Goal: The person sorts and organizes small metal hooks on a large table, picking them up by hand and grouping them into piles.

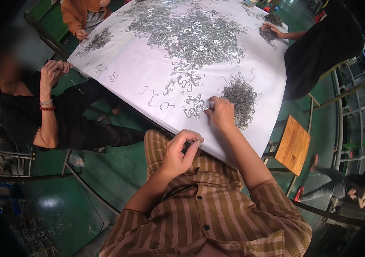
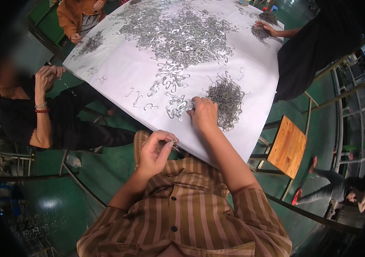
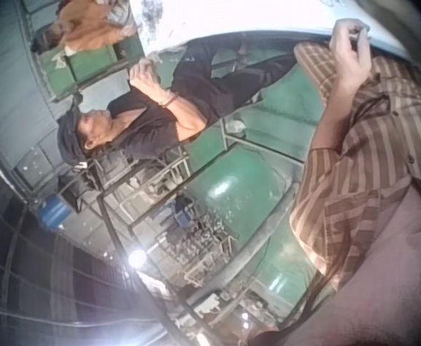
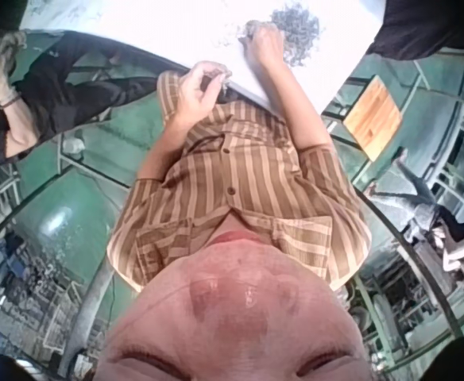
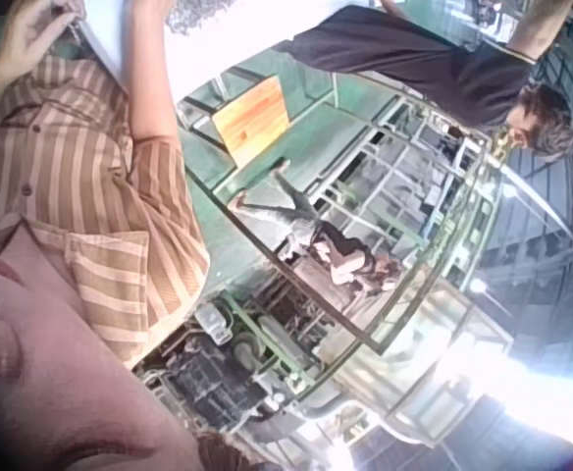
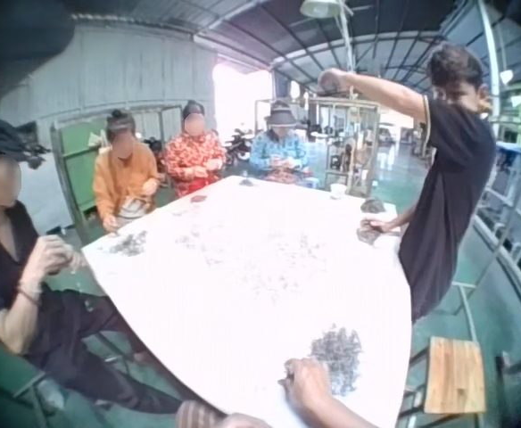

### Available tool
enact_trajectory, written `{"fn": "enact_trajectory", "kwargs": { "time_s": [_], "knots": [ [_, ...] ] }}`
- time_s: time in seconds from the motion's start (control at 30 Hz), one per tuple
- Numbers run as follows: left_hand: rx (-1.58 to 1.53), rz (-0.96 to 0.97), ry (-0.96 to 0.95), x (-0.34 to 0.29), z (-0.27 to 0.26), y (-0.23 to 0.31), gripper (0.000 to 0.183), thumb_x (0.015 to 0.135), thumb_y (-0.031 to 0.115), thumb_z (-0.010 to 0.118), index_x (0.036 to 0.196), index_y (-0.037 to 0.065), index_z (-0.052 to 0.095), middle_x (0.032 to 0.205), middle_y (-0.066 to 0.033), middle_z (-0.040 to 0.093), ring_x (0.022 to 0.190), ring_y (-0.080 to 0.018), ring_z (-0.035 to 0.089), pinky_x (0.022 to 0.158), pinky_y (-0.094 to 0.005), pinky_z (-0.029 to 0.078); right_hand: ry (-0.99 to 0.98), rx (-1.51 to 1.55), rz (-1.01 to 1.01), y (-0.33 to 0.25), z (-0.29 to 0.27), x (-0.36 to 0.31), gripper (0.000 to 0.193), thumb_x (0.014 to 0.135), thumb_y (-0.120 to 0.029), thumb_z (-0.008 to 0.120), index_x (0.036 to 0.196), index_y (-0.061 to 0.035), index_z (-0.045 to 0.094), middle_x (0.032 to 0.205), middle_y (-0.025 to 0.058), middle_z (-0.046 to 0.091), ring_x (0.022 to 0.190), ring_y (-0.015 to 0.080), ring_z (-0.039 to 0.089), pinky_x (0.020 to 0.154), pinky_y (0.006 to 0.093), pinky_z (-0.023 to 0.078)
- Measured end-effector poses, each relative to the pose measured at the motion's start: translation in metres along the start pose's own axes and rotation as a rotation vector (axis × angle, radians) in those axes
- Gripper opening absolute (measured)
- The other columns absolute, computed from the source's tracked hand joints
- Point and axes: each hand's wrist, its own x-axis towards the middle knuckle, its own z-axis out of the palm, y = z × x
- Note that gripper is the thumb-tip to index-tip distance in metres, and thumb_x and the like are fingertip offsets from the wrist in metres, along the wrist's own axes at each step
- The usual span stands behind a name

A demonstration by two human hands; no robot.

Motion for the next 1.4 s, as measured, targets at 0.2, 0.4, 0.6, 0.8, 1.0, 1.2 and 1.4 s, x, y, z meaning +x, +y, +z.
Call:
{"fn": "enact_trajectory", "kwargs": {
  "time_s": [0.2, 0.4, 0.6, 0.8, 1.0, 1.2, 1.4],
  "knots": [
    [0.008, 0.01, -0.019, 0.001, 0.003, 0.0, 0.012, 0.089, -0.007, 0.053, 0.1, -0.002, 0.053, 0.095, -0.0107, 0.062, 0.087, -0.0132, 0.057, 0.079, -0.026, 0.046, -0.042, -0.052, -0.028, 0.005, -0.002, -0.001, 0.02, 0.071, -0.018, 0.076, 0.089, -0.0115, 0.071, 0.088, 0.0069, 0.064, 0.091, 0.0264, 0.058, 0.079, 0.041, 0.039],
    [-0.011, -0.024, -0.013, 0.0, 0.005, -0.002, 0.012, 0.089, -0.008, 0.053, 0.1, -0.003, 0.053, 0.095, -0.0106, 0.063, 0.087, -0.0133, 0.057, 0.079, -0.026, 0.046, -0.008, -0.084, -0.092, 0.009, -0.002, 0.002, 0.018, 0.071, -0.017, 0.076, 0.087, -0.0111, 0.071, 0.086, 0.0058, 0.064, 0.089, 0.0263, 0.058, 0.077, 0.0413, 0.039],
    [0.027, -0.016, 0.04, 0.002, 0.008, 0.001, 0.009, 0.088, -0.005, 0.056, 0.095, -0.001, 0.056, 0.089, -0.0085, 0.065, 0.075, -0.0115, 0.059, 0.066, -0.0239, 0.048, -0.102, -0.043, -0.039, 0.011, -0.003, 0.008, 0.012, 0.07, -0.017, 0.076, 0.078, -0.0105, 0.071, 0.08, 0.0067, 0.065, 0.088, 0.0264, 0.059, 0.076, 0.0419, 0.038],
    [-0.025, -0.066, -0.006, 0.002, 0.008, 0.001, 0.01, 0.089, -0.007, 0.054, 0.098, -0.002, 0.054, 0.095, -0.0097, 0.062, 0.086, -0.013, 0.057, 0.08, -0.026, 0.046, -0.116, 0.15, 0.034, 0.009, -0.012, -0.001, 0.009, 0.072, -0.013, 0.074, 0.076, -0.0073, 0.069, 0.075, 0.0085, 0.066, 0.071, 0.0254, 0.062, 0.066, 0.0382, 0.044],
    [0.066, -0.113, -0.014, 0.005, 0.008, -0.003, 0.007, 0.089, -0.005, 0.054, 0.096, -0.002, 0.054, 0.091, -0.0083, 0.064, 0.079, -0.0122, 0.059, 0.074, -0.0259, 0.048, -0.264, 0.937, 0.245, -0.008, -0.04, -0.023, 0.012, 0.08, -0.009, 0.073, 0.079, -0.0026, 0.063, 0.072, 0.002, 0.063, 0.064, 0.0089, 0.056, 0.061, 0.0237, 0.043],
    [0.071, -0.145, 0.017, 0.01, 0.015, -0.008, 0.008, 0.086, -0.001, 0.059, 0.093, -0.002, 0.054, 0.083, -0.0114, 0.062, 0.074, -0.0198, 0.061, 0.069, -0.0296, 0.049, -0.275, 1.306, 0.284, -0.032, -0.058, -0.05, 0.009, 0.084, -0.006, 0.07, 0.084, -0.0023, 0.061, 0.076, -0.0002, 0.061, 0.069, 0.0061, 0.053, 0.066, 0.0206, 0.042],
    [0.171, -0.151, 0.03, 0.008, 0.016, -0.011, 0.008, 0.085, -0.001, 0.061, 0.09, 0.0, 0.054, 0.078, -0.0102, 0.062, 0.07, -0.0182, 0.06, 0.065, -0.0289, 0.048, -0.27, 1.313, 0.251, -0.042, -0.062, -0.065, 0.009, 0.085, -0.005, 0.069, 0.085, -0.0018, 0.061, 0.078, -0.0014, 0.06, 0.072, 0.0043, 0.052, 0.066, 0.0201, 0.042]
  ]
}}
